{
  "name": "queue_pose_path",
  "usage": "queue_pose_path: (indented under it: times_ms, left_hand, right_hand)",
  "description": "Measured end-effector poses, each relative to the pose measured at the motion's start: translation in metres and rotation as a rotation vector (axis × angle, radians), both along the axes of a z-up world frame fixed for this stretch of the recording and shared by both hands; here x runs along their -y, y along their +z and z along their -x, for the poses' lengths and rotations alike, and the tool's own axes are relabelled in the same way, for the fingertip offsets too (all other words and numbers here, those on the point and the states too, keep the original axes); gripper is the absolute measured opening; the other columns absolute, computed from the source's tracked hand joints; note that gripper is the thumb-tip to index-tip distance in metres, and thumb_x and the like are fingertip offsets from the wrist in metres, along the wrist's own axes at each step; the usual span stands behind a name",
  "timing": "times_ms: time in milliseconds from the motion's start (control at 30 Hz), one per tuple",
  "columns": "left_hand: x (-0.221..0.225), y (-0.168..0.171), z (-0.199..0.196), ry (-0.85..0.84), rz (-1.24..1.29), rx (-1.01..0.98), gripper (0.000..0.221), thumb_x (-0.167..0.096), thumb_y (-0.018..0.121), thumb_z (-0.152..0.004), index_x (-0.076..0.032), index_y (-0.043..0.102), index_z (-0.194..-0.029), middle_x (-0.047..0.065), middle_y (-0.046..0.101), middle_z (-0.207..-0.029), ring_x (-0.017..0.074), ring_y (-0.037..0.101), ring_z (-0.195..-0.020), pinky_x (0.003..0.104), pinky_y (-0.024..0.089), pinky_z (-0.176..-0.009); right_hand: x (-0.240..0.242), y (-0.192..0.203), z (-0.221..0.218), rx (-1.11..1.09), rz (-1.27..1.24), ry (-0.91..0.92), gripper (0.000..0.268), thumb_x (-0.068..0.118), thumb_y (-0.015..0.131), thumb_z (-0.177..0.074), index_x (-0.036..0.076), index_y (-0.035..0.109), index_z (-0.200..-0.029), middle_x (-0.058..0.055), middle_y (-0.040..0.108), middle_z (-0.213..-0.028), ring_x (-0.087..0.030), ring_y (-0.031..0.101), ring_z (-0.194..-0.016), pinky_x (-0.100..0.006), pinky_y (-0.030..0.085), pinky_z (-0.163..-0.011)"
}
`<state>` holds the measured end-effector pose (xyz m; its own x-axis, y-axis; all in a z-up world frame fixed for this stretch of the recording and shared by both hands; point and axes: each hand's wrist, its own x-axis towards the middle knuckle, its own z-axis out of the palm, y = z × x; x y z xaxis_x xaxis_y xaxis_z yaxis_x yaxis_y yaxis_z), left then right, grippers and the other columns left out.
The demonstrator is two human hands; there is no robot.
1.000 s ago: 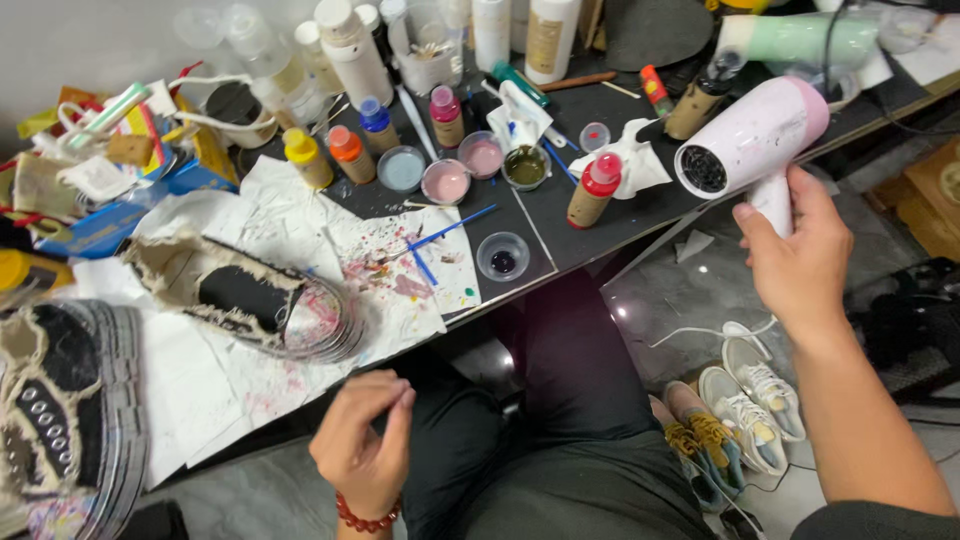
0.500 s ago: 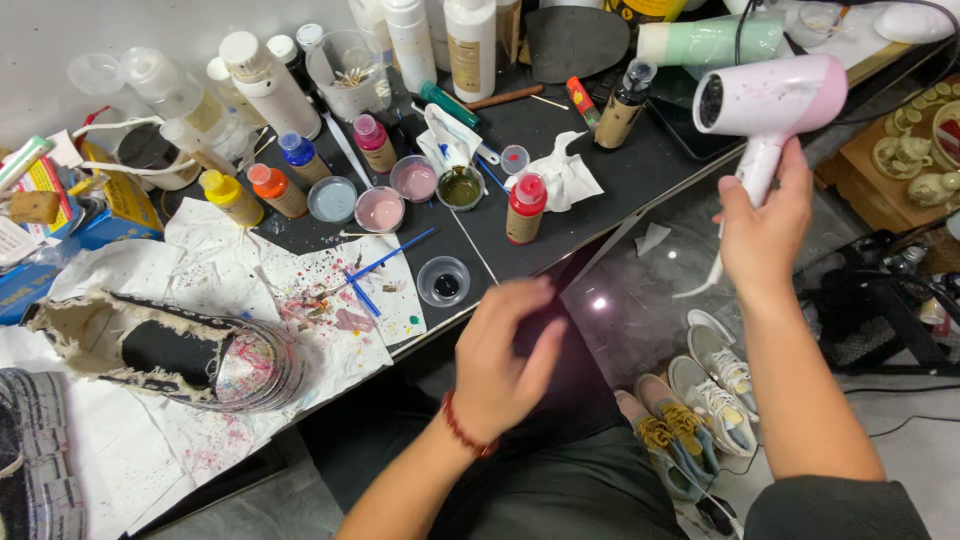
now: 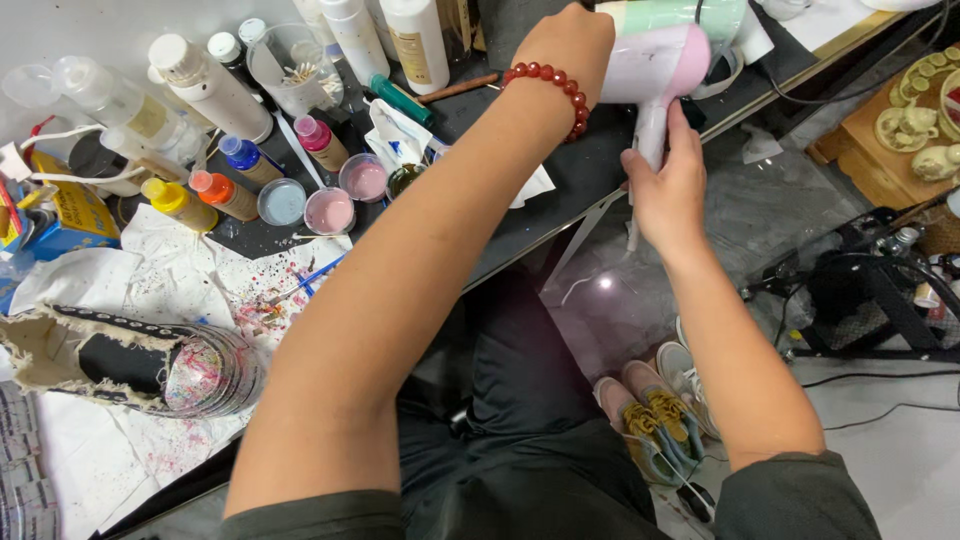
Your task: The person applies black paint to a shoe with a brush, dries the paint with a hairdryer, and سپس mixes white liquid into a cup of red paint.
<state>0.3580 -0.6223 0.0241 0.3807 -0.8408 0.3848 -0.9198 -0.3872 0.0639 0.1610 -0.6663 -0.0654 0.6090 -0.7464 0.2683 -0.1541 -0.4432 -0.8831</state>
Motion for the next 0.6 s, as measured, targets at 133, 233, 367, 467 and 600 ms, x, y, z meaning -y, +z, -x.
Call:
queue_pose_path:
  times_ms: [133, 233, 367, 467, 600]
  left_hand:
    - [-0.039, 0.025, -0.032, -0.154, -0.068, 0.009, 0.022, -0.008, 0.076, -0.072, -0.002, 0.074, -0.093, 0.021, 0.073, -0.084, 0.0343, 0.073, -0.074, 0.044, 0.058, -0.063]
    - [-0.068, 0.054, -0.052, -0.02, -0.295, -0.16, 0.022, -0.008, 0.076, -0.076, -0.006, 0.075, -0.098, 0.018, 0.073, -0.086, 0.0319, 0.073, -0.076, 0.043, 0.057, -0.066]
    - [-0.097, 0.065, -0.056, -0.077, -0.211, -0.103, 0.027, 0.0, 0.078, -0.068, -0.01, 0.079, -0.093, 0.017, 0.075, -0.092, 0.0324, 0.073, -0.086, 0.041, 0.059, -0.075]
    - [-0.107, 0.058, -0.053, 0.008, -0.259, -0.167, 0.033, 0.001, 0.079, -0.064, -0.017, 0.08, -0.092, 0.016, 0.073, -0.098, 0.0349, 0.071, -0.092, 0.044, 0.057, -0.077]
    - [-0.111, 0.054, -0.055, 0.027, -0.351, -0.217, 0.035, -0.002, 0.079, -0.068, -0.018, 0.079, -0.099, 0.016, 0.072, -0.104, 0.0363, 0.07, -0.097, 0.045, 0.057, -0.082]
  right_hand:
    - [-0.009, 0.008, -0.018, 0.001, 0.01, 0.1, 0.067, 0.001, 0.067, -0.095, -0.004, 0.037, -0.155, -0.021, 0.055, -0.14, -0.023, 0.071, -0.099, -0.031, 0.063, -0.074]
    - [-0.013, 0.013, -0.034, -0.061, 0.198, 0.105, 0.06, 0.004, 0.068, -0.097, -0.004, 0.044, -0.152, -0.024, 0.06, -0.136, -0.034, 0.07, -0.104, -0.039, 0.057, -0.086]
    - [-0.017, 0.01, -0.058, -0.05, 0.348, 0.106, 0.055, 0.004, 0.069, -0.096, -0.005, 0.049, -0.147, -0.03, 0.062, -0.131, -0.047, 0.061, -0.118, -0.05, 0.048, -0.101]
    - [-0.019, 0.003, -0.069, -0.057, 0.351, 0.118, 0.054, 0.004, 0.068, -0.096, -0.004, 0.05, -0.147, -0.031, 0.062, -0.13, -0.049, 0.06, -0.118, -0.051, 0.047, -0.101]
    - [-0.024, 0.002, -0.071, -0.096, 0.422, 0.152, 0.053, 0.004, 0.068, -0.097, -0.004, 0.052, -0.147, -0.03, 0.064, -0.127, -0.049, 0.061, -0.117, -0.053, 0.047, -0.1]
